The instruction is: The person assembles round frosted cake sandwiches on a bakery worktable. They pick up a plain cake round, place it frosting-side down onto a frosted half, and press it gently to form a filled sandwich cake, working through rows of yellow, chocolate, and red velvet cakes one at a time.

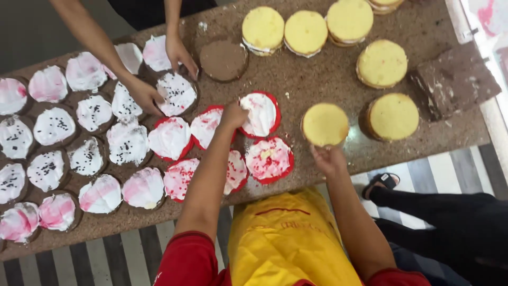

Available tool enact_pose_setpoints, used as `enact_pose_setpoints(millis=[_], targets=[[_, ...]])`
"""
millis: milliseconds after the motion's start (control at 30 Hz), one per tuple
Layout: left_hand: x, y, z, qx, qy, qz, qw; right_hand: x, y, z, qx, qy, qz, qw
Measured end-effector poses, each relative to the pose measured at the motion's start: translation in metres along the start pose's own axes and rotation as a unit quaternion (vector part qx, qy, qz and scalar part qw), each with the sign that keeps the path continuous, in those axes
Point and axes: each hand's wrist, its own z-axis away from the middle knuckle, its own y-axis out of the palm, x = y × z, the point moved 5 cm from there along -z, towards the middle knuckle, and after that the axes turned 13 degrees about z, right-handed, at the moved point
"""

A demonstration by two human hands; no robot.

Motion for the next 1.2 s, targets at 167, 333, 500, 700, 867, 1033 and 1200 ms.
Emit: enact_pose_setpoints(millis=[167,333,500,700,867,1033,1200], targets=[[-0.002,0.004,-0.006,0.033,-0.098,-0.101,0.989,0.032,0.095,-0.024,-0.016,-0.028,0.091,0.995],[0.006,0.009,-0.014,0.064,-0.132,-0.130,0.981,-0.018,0.146,-0.080,0.020,-0.139,0.544,0.827],[0.003,0.005,0.003,0.050,-0.073,-0.030,0.996,-0.020,0.180,-0.085,0.045,-0.119,0.552,0.824],[0.005,0.003,0.003,0.063,0.016,0.012,0.998,-0.014,0.197,-0.091,-0.027,-0.065,0.556,0.828],[0.004,0.005,-0.002,0.094,0.000,0.030,0.995,-0.018,0.205,-0.089,-0.096,-0.145,0.630,0.757],[-0.001,0.004,0.004,0.094,0.008,0.028,0.995,-0.043,0.197,-0.101,-0.095,-0.277,0.543,0.787],[0.007,0.012,0.000,0.113,0.034,0.004,0.993,-0.048,0.184,-0.103,-0.133,-0.288,0.542,0.778]])
